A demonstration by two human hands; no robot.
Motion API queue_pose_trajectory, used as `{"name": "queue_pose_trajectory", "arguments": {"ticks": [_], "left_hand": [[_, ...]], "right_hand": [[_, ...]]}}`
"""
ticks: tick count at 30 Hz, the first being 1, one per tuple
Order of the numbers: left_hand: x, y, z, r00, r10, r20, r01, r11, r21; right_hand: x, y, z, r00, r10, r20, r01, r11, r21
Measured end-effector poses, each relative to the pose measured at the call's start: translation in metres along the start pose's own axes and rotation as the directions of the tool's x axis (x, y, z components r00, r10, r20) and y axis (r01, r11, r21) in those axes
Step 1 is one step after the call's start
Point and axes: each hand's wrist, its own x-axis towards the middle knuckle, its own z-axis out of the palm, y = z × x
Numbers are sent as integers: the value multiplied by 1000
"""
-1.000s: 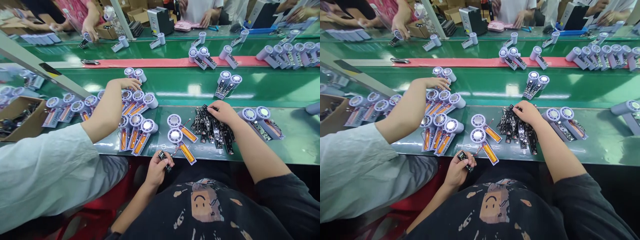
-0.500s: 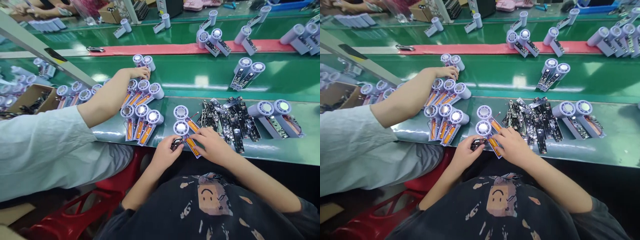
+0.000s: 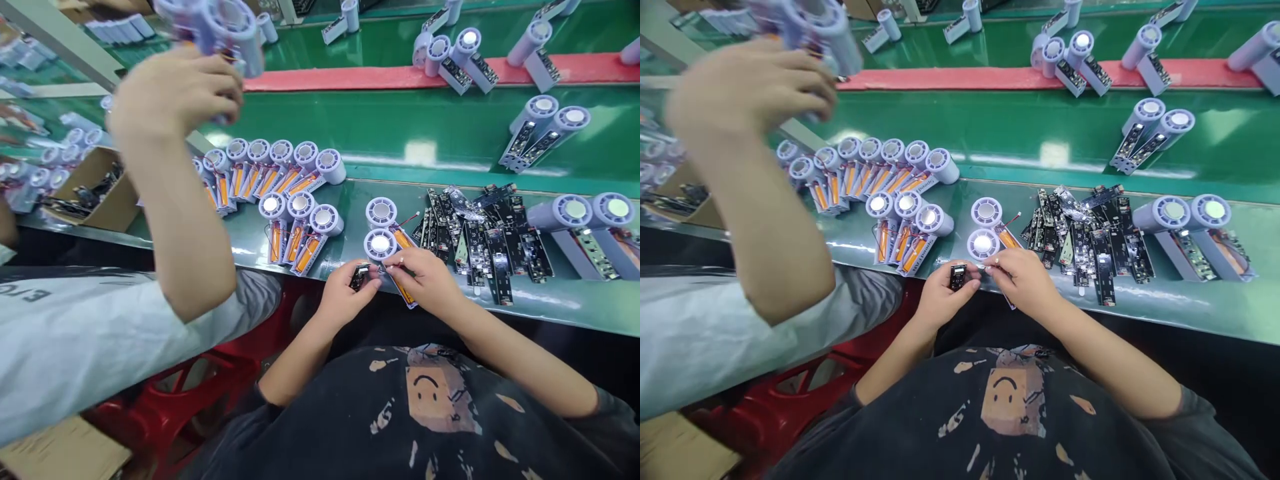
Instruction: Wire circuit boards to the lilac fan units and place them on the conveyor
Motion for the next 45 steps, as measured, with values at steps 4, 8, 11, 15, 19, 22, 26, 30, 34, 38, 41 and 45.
{"name": "queue_pose_trajectory", "arguments": {"ticks": [4, 8, 11, 15, 19, 22, 26, 30, 34, 38, 41, 45], "left_hand": [[5, 4, 4, 981, 188, -40, -179, 970, 166], [12, -5, 6, 997, 56, -60, -58, 998, -28], [12, -11, 5, 994, -111, 12, 110, 958, -263], [10, -15, 1, 980, -199, -6, 182, 904, -386], [8, -21, -2, 967, -257, 5, 229, 853, -470], [5, -24, -4, 963, -268, -8, 234, 855, -463], [2, -18, -5, 974, -221, -56, 187, 914, -361], [4, -3, -9, 999, -11, -37, 7, 994, -111], [7, 5, -15, 972, 224, 65, -230, 965, 124], [7, -5, -15, 939, 327, 106, -342, 857, 385], [7, -17, -10, 912, 350, 215, -411, 752, 516], [10, -26, -2, 916, 356, 187, -398, 738, 545]], "right_hand": [[0, -2, -3, 1000, -16, 0, 16, 992, 125], [-1, -4, 0, 1000, 13, -16, -11, 997, 79], [1, -3, 1, 1000, 11, 24, -11, 999, 31], [10, 2, -5, 994, 107, -13, -104, 987, 126], [16, 5, -11, 971, 214, -104, -201, 972, 118], [15, 4, -9, 977, 172, -123, -163, 984, 78], [9, -1, -2, 976, 50, -211, -68, 995, -78], [2, -8, 5, 969, -119, -218, 41, 942, -332], [1, -8, 9, 995, -89, -33, 76, 955, -287], [6, -3, 3, 995, 61, -82, -61, 998, 6], [9, -4, -1, 983, 167, -83, -153, 977, 147], [10, -7, -4, 956, 289, -40, -269, 926, 265]]}}
